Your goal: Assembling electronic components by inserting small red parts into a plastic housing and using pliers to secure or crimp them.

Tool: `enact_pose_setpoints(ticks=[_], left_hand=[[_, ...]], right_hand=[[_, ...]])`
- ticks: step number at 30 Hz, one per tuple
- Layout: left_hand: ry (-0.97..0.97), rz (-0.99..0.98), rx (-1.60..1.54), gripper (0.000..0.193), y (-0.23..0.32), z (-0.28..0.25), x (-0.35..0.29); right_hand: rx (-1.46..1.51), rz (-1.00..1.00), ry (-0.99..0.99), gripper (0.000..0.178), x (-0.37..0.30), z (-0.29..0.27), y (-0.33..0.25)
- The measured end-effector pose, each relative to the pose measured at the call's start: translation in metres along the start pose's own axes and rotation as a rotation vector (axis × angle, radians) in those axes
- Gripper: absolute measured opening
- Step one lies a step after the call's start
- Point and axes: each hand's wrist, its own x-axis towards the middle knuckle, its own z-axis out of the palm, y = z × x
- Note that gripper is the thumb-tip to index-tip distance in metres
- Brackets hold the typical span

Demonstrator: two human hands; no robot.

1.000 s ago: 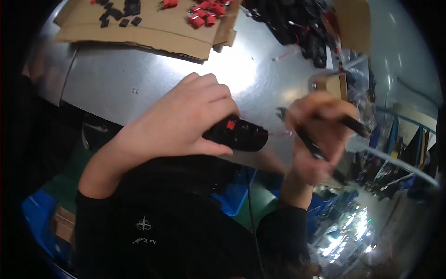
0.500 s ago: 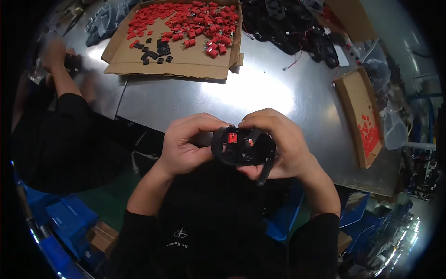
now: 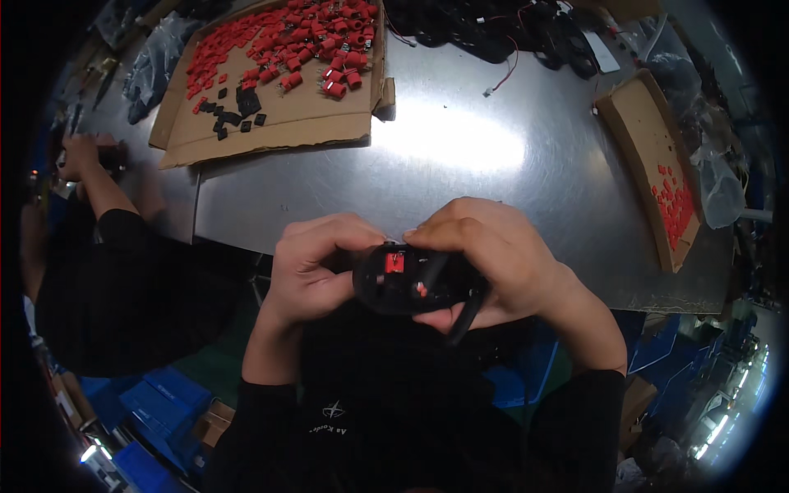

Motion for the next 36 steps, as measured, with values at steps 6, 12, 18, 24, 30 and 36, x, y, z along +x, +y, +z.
enact_pose_setpoints(ticks=[6,12,18,24,30,36], left_hand=[[-0.043,0.088,0.373,0.060,0.016,0.002,0.028],[-0.090,0.129,0.554,0.058,0.004,0.010,0.048],[-0.163,0.114,0.540,0.060,-0.006,0.005,0.048],[-0.093,0.172,0.563,0.058,-0.010,0.014,0.041],[-0.024,0.176,0.554,0.060,-0.007,0.016,0.036],[0.011,0.222,0.519,0.063,-0.007,0.018,0.034]], right_hand=[[-0.352,0.214,-0.171,0.060,0.002,-0.025,-0.007],[-0.294,0.325,-0.231,0.065,0.007,-0.026,-0.001],[-0.263,0.358,-0.302,0.073,0.007,-0.026,0.005],[0.340,-0.013,0.494,0.107,0.007,-0.031,0.000],[0.572,0.038,0.638,0.091,0.017,0.022,-0.024],[0.439,0.065,0.728,0.093,0.015,0.052,-0.016]])
